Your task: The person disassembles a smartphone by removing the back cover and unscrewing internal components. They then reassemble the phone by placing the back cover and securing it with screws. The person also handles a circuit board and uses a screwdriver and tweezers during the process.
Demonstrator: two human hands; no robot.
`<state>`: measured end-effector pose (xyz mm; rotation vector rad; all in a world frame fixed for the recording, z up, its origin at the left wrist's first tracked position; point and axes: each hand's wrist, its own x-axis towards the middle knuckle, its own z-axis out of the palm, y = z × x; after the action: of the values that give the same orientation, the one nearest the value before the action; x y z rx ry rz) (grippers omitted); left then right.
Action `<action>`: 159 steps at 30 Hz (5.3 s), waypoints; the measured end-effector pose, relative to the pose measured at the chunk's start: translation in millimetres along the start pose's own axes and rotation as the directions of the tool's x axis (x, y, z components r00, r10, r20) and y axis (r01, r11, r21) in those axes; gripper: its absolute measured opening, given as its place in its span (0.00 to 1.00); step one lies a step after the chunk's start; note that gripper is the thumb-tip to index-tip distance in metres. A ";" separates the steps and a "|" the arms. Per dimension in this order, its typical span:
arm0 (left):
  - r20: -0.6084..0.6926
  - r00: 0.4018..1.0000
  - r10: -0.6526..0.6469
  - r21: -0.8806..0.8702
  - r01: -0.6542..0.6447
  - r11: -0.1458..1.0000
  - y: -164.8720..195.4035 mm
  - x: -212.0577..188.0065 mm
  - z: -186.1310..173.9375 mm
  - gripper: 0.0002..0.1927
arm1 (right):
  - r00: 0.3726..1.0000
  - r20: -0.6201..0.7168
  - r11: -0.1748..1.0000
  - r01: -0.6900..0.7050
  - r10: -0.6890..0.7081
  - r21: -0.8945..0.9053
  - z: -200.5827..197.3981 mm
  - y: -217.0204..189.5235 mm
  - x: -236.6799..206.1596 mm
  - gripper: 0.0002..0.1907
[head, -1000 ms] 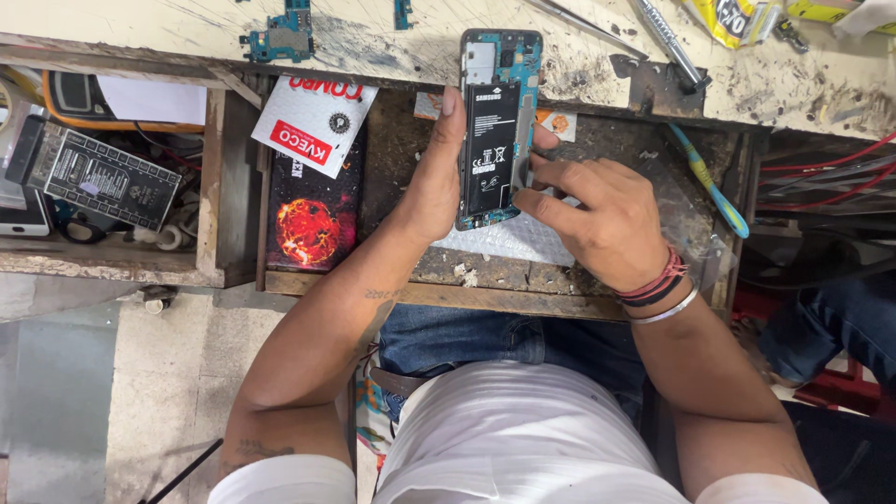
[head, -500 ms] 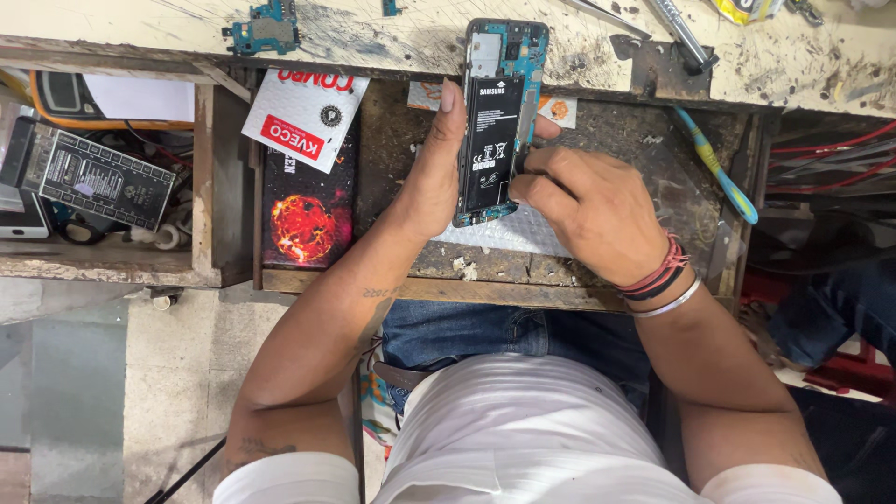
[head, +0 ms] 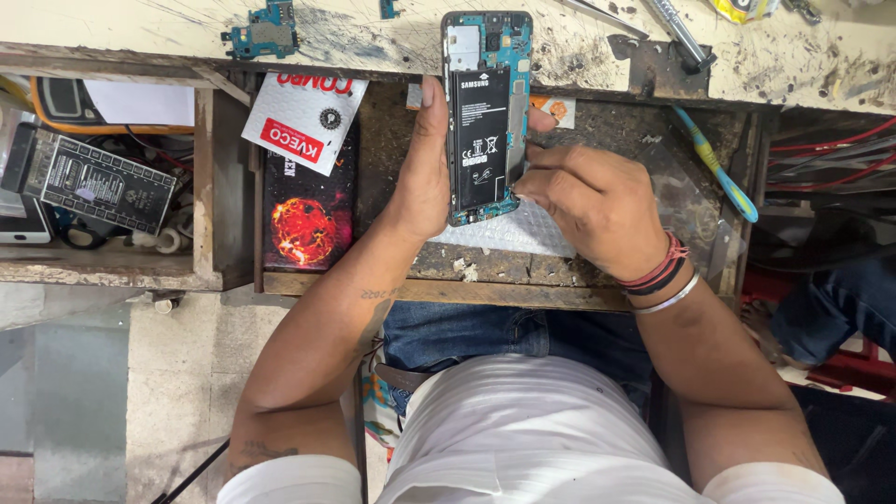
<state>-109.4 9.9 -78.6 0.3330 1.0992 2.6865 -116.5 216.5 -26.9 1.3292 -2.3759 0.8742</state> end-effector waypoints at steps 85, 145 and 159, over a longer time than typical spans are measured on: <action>0.029 0.995 -0.097 0.228 0.088 0.970 -3.5 -5.6 -5.3 0.43 | 0.951 0.298 0.958 0.160 -0.085 -0.238 -15.0 -21.4 12.1 0.11; -0.008 0.982 0.189 -0.024 -0.189 0.982 24.4 -7.8 5.3 0.43 | 0.902 -0.139 0.644 -0.394 0.409 -0.656 -71.0 34.8 7.7 0.06; -0.018 0.964 0.266 0.043 -0.265 0.963 19.1 -5.9 0.4 0.40 | 0.857 -0.117 0.860 -0.508 0.501 -0.041 -35.1 -55.3 -11.3 0.12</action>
<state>-105.8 -4.9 -65.4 0.4889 1.1929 2.9097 -65.5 224.4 14.9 0.6074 -2.6857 0.9474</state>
